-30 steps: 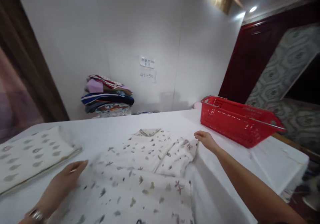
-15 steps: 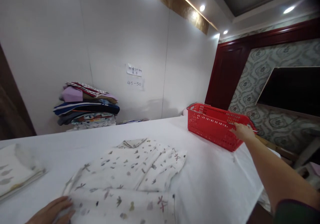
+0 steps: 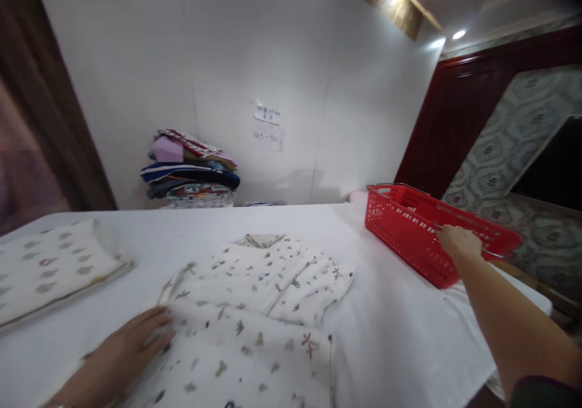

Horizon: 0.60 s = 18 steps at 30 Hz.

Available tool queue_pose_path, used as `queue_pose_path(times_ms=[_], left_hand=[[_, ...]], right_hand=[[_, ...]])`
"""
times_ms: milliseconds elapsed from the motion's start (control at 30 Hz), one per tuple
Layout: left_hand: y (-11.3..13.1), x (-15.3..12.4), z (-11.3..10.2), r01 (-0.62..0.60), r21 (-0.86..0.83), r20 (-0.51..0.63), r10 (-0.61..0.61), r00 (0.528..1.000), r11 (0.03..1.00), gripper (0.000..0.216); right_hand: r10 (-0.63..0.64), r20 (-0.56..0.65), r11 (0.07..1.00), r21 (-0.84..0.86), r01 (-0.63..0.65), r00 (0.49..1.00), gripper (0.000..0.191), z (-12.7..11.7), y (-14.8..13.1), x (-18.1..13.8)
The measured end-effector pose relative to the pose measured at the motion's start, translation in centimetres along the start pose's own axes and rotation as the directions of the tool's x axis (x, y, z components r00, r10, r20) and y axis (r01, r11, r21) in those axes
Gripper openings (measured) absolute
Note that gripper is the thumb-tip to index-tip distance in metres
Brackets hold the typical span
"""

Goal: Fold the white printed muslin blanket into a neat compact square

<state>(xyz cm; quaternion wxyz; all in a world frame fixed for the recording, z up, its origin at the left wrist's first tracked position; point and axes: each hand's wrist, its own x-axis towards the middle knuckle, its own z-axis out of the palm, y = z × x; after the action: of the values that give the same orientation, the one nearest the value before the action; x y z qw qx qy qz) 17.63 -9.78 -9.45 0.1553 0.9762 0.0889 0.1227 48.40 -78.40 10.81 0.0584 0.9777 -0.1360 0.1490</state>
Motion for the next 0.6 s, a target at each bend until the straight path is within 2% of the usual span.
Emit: queue_pose_path(times_ms=[33,67,100,133,167,200,233,267,300,367,400,467,567,600], left_hand=[[1.5,-0.4,-1.1,0.048,0.015,-0.038,-0.047,0.998,0.999,0.029],[2.9,-0.8,-2.2,0.046,0.028,-0.06,-0.045,0.997,0.999,0.033],[4.2,-1.2,-3.2,0.022,0.043,-0.061,-0.019,0.998,0.999,0.036],[5.4,-1.6,-4.0,0.007,0.06,-0.067,-0.003,0.998,0.998,0.037],[6.3,-2.0,-4.7,-0.008,0.079,-0.069,0.014,0.998,0.997,0.038],[7.1,-2.6,-5.2,-0.017,0.094,-0.066,0.024,0.998,0.995,0.037],[7.9,-3.2,-5.7,-0.036,0.104,-0.046,0.041,0.998,0.994,0.037],[8.5,-3.8,-6.0,-0.061,0.103,-0.014,0.063,0.998,0.993,0.036],[9.2,-4.6,-6.3,-0.089,0.093,0.029,0.086,0.996,0.992,0.037],[10.6,-6.1,-6.9,-0.137,0.054,0.136,0.128,0.982,0.989,0.043],[11.3,-6.8,-7.1,-0.151,0.032,0.189,0.142,0.972,0.988,0.046],[12.7,-8.0,-7.4,-0.152,0.003,0.279,0.145,0.949,0.988,0.051],[13.9,-9.3,-7.1,-0.129,-0.018,0.36,0.127,0.924,0.991,0.046],[14.0,-9.5,-6.8,-0.122,-0.018,0.372,0.12,0.921,0.992,0.039]], right_hand=[[0.014,0.022,1.0,-0.002,-0.014,1.0,0.036,-0.2,0.0,0.0],[0.061,0.041,0.998,-0.001,-0.061,0.997,0.036,-0.3,-0.1,0.1],[0.11,0.025,0.994,-0.009,-0.11,0.994,0.038,-0.2,-0.3,0.2],[0.103,-0.039,0.994,-0.017,-0.104,0.994,0.042,-0.1,-0.7,0.2],[0.021,-0.136,1.0,-0.014,-0.023,0.99,0.046,0.2,-1.5,0.0],[-0.104,-0.234,0.994,0.009,0.109,0.967,0.05,0.6,-2.5,-0.5],[-0.233,-0.312,0.963,0.055,0.263,0.921,0.051,1.1,-3.8,-1.6],[-0.343,-0.364,0.901,0.135,0.413,0.866,0.05,1.6,-5.4,-3.2],[-0.425,-0.359,0.816,0.247,0.523,0.831,0.046,2.0,-7.1,-5.3],[-0.546,-0.21,0.592,0.588,0.551,0.811,0.046,2.6,-10.5,-11.0],[-0.662,-0.104,0.481,0.701,0.526,0.743,0.048,2.7,-12.1,-14.1],[-0.824,0.024,0.378,0.768,0.517,0.567,0.047,2.5,-14.3,-20.3],[-0.942,0.039,0.243,0.765,0.596,0.334,0.054,2.0,-15.7,-26.6],[-0.958,0.037,0.215,0.752,0.623,0.286,0.055,2.0,-15.9,-27.7]])
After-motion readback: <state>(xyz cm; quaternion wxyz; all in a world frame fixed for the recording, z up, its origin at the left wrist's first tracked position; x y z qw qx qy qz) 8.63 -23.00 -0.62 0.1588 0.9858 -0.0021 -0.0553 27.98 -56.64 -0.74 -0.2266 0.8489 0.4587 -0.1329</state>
